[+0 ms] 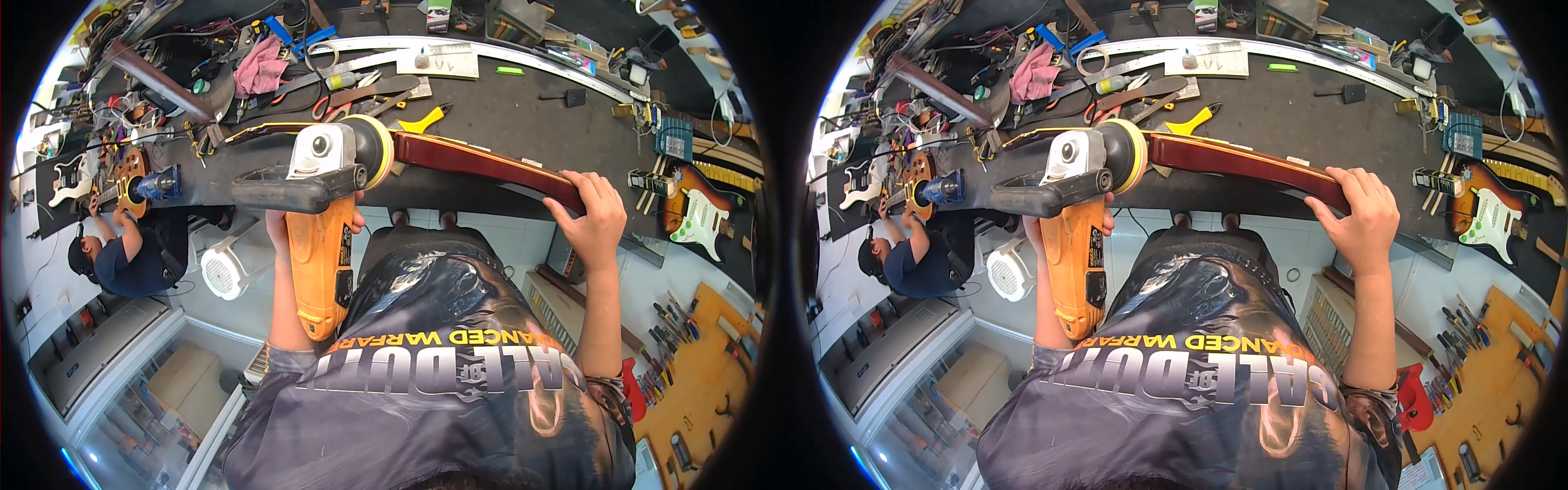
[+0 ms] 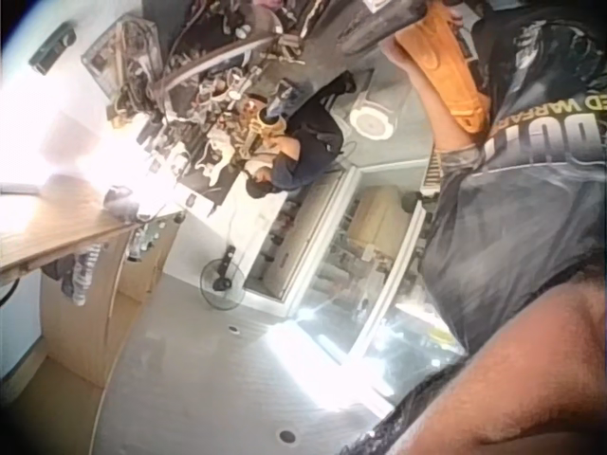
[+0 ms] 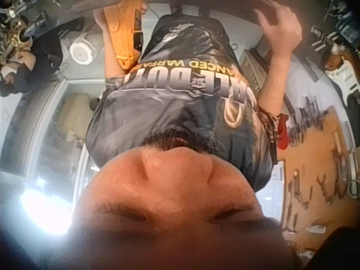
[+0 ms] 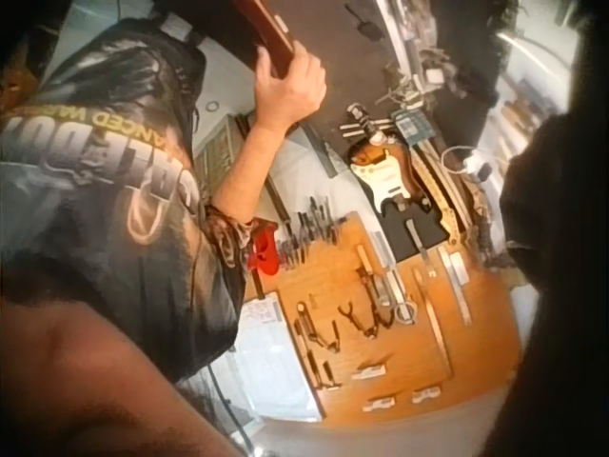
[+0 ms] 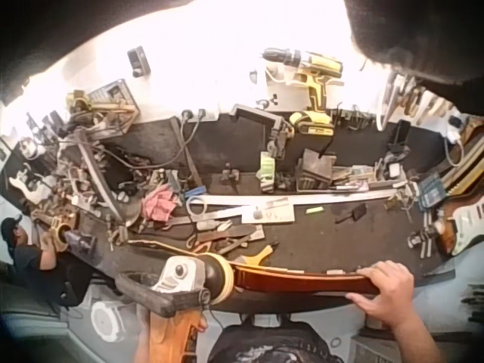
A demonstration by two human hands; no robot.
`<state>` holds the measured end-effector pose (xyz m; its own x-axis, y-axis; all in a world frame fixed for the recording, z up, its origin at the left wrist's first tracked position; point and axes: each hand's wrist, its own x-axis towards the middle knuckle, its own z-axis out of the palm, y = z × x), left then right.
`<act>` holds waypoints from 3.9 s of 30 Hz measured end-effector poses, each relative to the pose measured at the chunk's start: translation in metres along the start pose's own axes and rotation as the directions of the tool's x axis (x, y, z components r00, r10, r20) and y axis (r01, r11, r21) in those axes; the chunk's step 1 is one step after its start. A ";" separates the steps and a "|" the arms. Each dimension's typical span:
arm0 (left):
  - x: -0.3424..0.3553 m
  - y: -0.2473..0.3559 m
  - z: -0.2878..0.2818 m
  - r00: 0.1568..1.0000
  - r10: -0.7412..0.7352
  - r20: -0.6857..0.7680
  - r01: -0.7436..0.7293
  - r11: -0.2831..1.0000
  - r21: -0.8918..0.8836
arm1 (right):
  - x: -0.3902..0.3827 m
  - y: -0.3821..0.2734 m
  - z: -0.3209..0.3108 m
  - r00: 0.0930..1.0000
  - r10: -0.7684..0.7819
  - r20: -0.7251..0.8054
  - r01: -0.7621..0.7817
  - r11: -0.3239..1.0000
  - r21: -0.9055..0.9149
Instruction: The person applies a compound to a buffer and uses a power tool to polish the side of a guitar neck, moving it along the wood while another person works on an instrument in the background.
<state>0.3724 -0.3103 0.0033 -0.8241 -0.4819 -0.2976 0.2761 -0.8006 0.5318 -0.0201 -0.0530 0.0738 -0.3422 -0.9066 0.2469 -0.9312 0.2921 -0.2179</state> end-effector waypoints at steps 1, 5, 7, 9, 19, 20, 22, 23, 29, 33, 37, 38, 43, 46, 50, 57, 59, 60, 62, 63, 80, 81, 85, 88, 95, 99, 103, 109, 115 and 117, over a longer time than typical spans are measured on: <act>0.002 -0.001 -0.004 1.000 -0.011 0.000 0.011 1.000 -0.009 | 0.001 -0.001 0.000 1.000 0.006 0.001 -0.006 1.000 -0.007; 0.008 -0.006 -0.015 0.999 -0.008 0.047 0.011 0.998 -0.068 | 0.002 -0.001 -0.001 1.000 -0.001 0.001 0.001 1.000 -0.008; 0.012 -0.008 -0.020 0.996 -0.010 0.094 0.024 0.989 -0.148 | 0.003 -0.001 -0.001 1.000 0.003 0.007 -0.003 1.000 -0.012; 0.015 -0.008 -0.021 0.994 -0.015 0.112 0.033 0.986 -0.164 | 0.004 -0.001 -0.001 1.000 0.003 0.008 -0.003 1.000 -0.014; 0.025 -0.010 -0.007 0.990 -0.006 0.144 0.033 0.981 -0.190 | 0.003 0.000 0.001 1.000 0.014 0.016 -0.014 1.000 -0.011; 0.025 -0.009 -0.004 0.990 -0.008 0.144 0.034 0.982 -0.185 | 0.002 0.001 0.001 1.000 0.016 0.015 -0.016 1.000 -0.011; 0.024 -0.006 0.005 0.997 -0.046 0.056 0.051 0.994 -0.100 | 0.001 0.002 0.001 1.000 0.020 0.011 -0.020 1.000 -0.007; 0.023 -0.006 0.004 0.998 -0.044 0.053 0.049 0.994 -0.096 | 0.001 0.002 0.001 1.000 0.019 0.014 -0.019 1.000 -0.009; 0.016 -0.009 0.016 1.000 -0.028 -0.002 0.028 0.994 0.108 | 0.000 0.005 0.002 1.000 0.017 0.006 -0.017 1.000 0.004; 0.015 -0.009 0.036 0.996 -0.069 -0.051 0.077 0.981 0.179 | -0.001 0.004 0.001 1.000 0.021 -0.001 -0.021 1.000 0.011; 0.012 -0.017 0.046 0.994 -0.038 -0.099 0.057 0.981 0.187 | -0.001 0.006 0.001 1.000 0.017 -0.013 -0.017 1.000 0.019; 0.012 -0.017 0.050 0.994 -0.039 -0.100 0.058 0.980 0.191 | -0.001 0.006 0.001 1.000 0.018 -0.011 -0.018 1.000 0.022; 0.006 -0.013 0.061 0.975 -0.022 -0.223 0.089 0.951 0.296 | -0.003 0.007 0.002 0.999 0.027 -0.022 -0.026 0.999 0.042; 0.001 -0.014 0.060 0.967 -0.011 -0.255 0.089 0.951 0.297 | -0.004 0.008 0.001 0.999 0.031 -0.026 -0.030 0.999 0.045; -0.005 -0.020 0.063 0.956 0.000 -0.294 0.093 0.949 0.303 | -0.005 0.011 0.002 0.999 0.026 -0.030 -0.024 0.998 0.057; -0.009 -0.027 0.081 0.942 0.019 -0.336 0.099 0.938 0.332 | -0.006 0.013 0.001 0.999 0.037 -0.003 -0.037 0.996 0.081; -0.009 -0.029 0.082 0.943 0.019 -0.333 0.098 0.939 0.330 | -0.007 0.014 0.002 0.999 0.041 -0.015 -0.040 0.996 0.085; -0.010 -0.031 0.082 0.939 0.019 -0.342 0.102 0.937 0.333 | -0.008 0.015 0.003 0.999 0.039 -0.027 -0.036 0.996 0.088; -0.009 -0.033 0.085 0.936 0.018 -0.353 0.109 0.935 0.338 | -0.008 0.015 0.003 0.999 0.037 -0.032 -0.034 0.995 0.095; -0.009 -0.034 0.087 0.930 0.017 -0.367 0.123 0.926 0.356 | -0.008 0.015 0.002 0.999 0.034 -0.035 -0.031 0.995 0.098; 0.006 -0.051 0.122 0.932 -0.024 -0.363 0.169 0.912 0.373 | -0.010 0.021 0.004 0.999 0.048 -0.019 -0.044 0.986 0.160; 0.007 -0.052 0.124 0.931 -0.033 -0.362 0.178 0.910 0.374 | -0.011 0.021 0.004 0.999 0.050 -0.014 -0.047 0.985 0.163; 0.010 -0.054 0.132 0.931 -0.042 -0.362 0.198 0.891 0.408 | -0.011 0.021 0.004 0.999 0.049 -0.019 -0.045 0.985 0.167; 0.014 -0.057 0.139 0.929 -0.049 -0.368 0.219 0.873 0.437 | -0.012 0.021 0.004 0.999 0.048 -0.008 -0.046 0.984 0.170; 0.018 -0.062 0.138 0.936 -0.084 -0.342 0.236 0.870 0.433 | -0.012 0.023 0.004 0.999 0.045 -0.014 -0.042 0.984 0.175; 0.023 -0.070 0.140 0.927 -0.099 -0.361 0.249 0.883 0.398 | -0.012 0.023 0.005 0.999 0.046 -0.019 -0.042 0.983 0.180; 0.014 -0.093 0.103 0.947 -0.011 -0.322 0.112 0.948 0.296 | -0.010 0.024 0.002 0.999 0.043 -0.032 -0.036 0.984 0.173; 0.030 -0.108 0.111 0.970 -0.131 0.204 0.165 0.973 -0.159 | -0.003 0.024 0.004 1.000 -0.005 -0.022 0.007 0.993 0.119; -0.011 -0.104 0.093 0.940 0.180 0.289 -0.034 0.895 -0.444 | -0.006 0.022 -0.003 0.996 -0.051 0.074 0.043 0.993 0.113; -0.031 -0.101 0.073 0.928 0.269 0.258 -0.147 0.900 -0.410 | -0.007 0.020 -0.009 0.990 -0.086 0.109 0.073 0.990 0.119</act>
<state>0.3336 -0.1883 0.0170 -0.8179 -0.5709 0.0711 0.5726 -0.7958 0.1972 -0.0380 -0.0383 0.0763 -0.2450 -0.9562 0.1604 -0.9321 0.1868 -0.3103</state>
